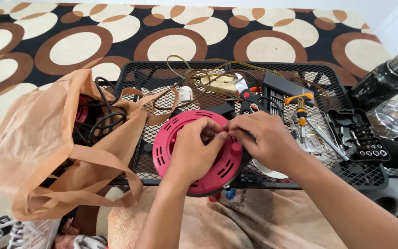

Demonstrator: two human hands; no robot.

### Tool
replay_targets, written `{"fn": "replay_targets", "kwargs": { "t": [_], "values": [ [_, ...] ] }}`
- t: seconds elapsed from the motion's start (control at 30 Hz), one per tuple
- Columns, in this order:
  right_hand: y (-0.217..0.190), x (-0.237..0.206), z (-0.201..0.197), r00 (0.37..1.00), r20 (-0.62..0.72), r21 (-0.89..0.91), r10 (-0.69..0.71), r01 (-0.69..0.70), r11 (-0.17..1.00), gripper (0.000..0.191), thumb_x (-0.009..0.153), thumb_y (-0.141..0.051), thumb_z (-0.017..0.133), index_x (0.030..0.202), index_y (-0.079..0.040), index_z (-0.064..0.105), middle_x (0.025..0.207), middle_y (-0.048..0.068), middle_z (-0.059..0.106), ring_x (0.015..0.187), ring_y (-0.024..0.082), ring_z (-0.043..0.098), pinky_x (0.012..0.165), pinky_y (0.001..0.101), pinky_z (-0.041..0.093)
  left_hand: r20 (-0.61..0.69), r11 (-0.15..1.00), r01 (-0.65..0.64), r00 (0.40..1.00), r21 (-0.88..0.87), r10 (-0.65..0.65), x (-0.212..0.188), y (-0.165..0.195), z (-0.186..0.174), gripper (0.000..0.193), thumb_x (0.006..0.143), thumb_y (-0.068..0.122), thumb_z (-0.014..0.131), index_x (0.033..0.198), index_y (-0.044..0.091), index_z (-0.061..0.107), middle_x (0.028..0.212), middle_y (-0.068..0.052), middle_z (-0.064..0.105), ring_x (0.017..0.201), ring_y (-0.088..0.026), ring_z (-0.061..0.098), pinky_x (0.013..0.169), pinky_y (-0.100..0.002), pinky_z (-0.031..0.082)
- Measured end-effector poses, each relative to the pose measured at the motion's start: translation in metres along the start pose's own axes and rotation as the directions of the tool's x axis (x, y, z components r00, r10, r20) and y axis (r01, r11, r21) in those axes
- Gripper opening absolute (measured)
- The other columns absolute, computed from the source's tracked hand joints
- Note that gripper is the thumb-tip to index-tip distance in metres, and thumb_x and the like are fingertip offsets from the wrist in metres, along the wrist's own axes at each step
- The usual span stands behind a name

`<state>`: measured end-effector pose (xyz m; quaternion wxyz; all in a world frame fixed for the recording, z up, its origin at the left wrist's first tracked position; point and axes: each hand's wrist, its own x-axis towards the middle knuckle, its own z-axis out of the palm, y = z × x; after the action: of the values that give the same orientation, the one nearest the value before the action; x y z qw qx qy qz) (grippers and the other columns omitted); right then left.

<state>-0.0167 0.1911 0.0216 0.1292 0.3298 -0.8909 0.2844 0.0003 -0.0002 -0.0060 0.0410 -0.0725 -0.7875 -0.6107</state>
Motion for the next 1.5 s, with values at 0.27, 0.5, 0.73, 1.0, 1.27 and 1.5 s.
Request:
{"fn": "replay_targets", "kwargs": {
  "t": [0.27,0.5,0.73,1.0,1.27,1.5],
  "values": [
    [-0.008,0.002,-0.002,1.0,0.022,0.049,0.012,-0.013,0.999,0.017,0.094,-0.015,0.063,0.106,-0.006,0.071,0.098,0.01,0.076,0.09,0.03,0.073,0.081,0.0382,0.055,-0.053,0.994,-0.078,0.995,0.074,0.082,-0.005,0.006,0.003,0.013,0.088,0.009,0.071,0.094,-0.001,0.069,0.084,-0.015,0.076,0.078,-0.027,0.076,0.072,-0.037,0.058],
    [-0.012,0.004,-0.004,0.999,0.028,0.073,0.025,-0.027,0.997,0.018,0.094,-0.014,0.063,0.107,-0.004,0.072,0.096,0.011,0.076,0.087,0.028,0.075,0.078,0.0364,0.056,0.019,0.961,-0.156,0.988,0.227,0.156,-0.006,0.012,-0.004,0.016,0.085,0.008,0.071,0.099,0.0,0.068,0.089,-0.018,0.076,0.088,-0.035,0.073,0.079,-0.044,0.055],
    [-0.015,0.003,-0.004,0.977,0.042,0.125,0.21,-0.214,0.969,0.02,0.097,-0.019,0.062,0.106,-0.006,0.074,0.089,0.01,0.078,0.078,0.022,0.076,0.075,0.0334,0.058,0.018,0.966,-0.12,0.993,0.228,0.119,-0.006,0.01,-0.016,0.013,0.086,0.005,0.069,0.099,0.002,0.069,0.089,-0.015,0.077,0.088,-0.032,0.075,0.079,-0.041,0.056],
    [0.02,-0.026,-0.037,0.997,-0.079,0.099,0.02,-0.012,0.995,0.023,0.09,-0.016,0.072,0.109,-0.002,0.071,0.105,0.01,0.078,0.096,0.02,0.075,0.084,0.0322,0.056,-0.022,0.994,-0.011,1.0,0.108,0.013,-0.008,0.008,-0.016,0.014,0.086,0.004,0.069,0.1,0.0,0.069,0.085,-0.011,0.078,0.077,-0.018,0.078,0.069,-0.031,0.059],
    [0.071,-0.06,-0.091,0.888,-0.049,-0.071,0.457,-0.459,0.885,0.024,0.09,-0.022,0.074,0.107,-0.006,0.075,0.089,0.007,0.078,0.082,0.017,0.071,0.074,0.0331,0.056,-0.042,0.994,0.104,0.994,0.047,-0.102,-0.006,0.006,-0.015,0.009,0.09,0.003,0.068,0.097,-0.002,0.065,0.082,-0.01,0.076,0.073,-0.015,0.076,0.066,-0.027,0.06],
    [0.085,-0.061,-0.065,0.906,0.11,-0.033,0.408,-0.407,0.913,0.03,0.083,-0.026,0.074,0.106,-0.007,0.073,0.088,0.006,0.076,0.075,0.017,0.072,0.069,0.0344,0.056,-0.041,0.995,0.087,0.996,0.05,-0.085,-0.007,0.002,-0.016,0.006,0.093,0.003,0.065,0.095,-0.002,0.065,0.084,-0.009,0.077,0.075,-0.014,0.076,0.068,-0.027,0.06]
  ]
}}
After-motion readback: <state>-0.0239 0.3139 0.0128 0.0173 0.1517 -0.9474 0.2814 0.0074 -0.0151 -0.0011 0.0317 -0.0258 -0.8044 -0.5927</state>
